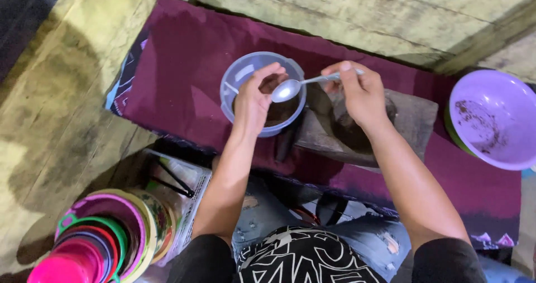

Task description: A person uses a spoon to repeatedly scoop brown granular material from a bucket and fill the cavity of a stone mortar.

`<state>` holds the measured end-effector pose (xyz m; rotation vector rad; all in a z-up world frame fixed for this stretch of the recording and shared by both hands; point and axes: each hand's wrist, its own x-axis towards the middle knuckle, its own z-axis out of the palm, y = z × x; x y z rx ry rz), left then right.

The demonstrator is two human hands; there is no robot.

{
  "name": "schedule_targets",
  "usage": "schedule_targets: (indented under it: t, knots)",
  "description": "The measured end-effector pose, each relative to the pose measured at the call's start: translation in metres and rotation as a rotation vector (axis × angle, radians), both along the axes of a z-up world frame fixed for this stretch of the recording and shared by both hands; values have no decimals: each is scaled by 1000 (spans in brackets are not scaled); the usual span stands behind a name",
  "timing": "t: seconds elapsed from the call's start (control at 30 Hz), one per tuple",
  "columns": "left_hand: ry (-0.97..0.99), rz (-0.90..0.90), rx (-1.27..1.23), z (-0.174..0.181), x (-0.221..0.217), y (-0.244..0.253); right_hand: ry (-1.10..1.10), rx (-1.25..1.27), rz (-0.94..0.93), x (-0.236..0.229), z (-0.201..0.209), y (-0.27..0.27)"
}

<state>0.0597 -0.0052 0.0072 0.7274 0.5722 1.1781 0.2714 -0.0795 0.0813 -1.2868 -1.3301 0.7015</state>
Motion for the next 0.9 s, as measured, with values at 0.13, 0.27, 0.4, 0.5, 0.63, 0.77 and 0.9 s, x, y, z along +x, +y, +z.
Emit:
schedule_targets:
  t: [0.13,0.27,0.4,0.5,0.63,0.77,0.9]
  knots:
    - [201,153,134,4,-44,9,-262,40,57,-25,-23,38]
    - [714,408,405,-6,-61,21,-775,222,99,-42,-63,75]
    - [905,515,562,-13,-58,19,-826,207,288,-67,-85,77]
    - [966,485,575,-3,-58,11,-762,105,345,-72,-87,80]
    - [990,462,565,-2,-57,13,-681,-29,358,-68,-71,72]
    - [1022,456,560,-1,-58,10,-643,-88,324,-72,-57,68]
    - [1007,444,559,2,-59,9,-575,-124,307,-63,-56,80]
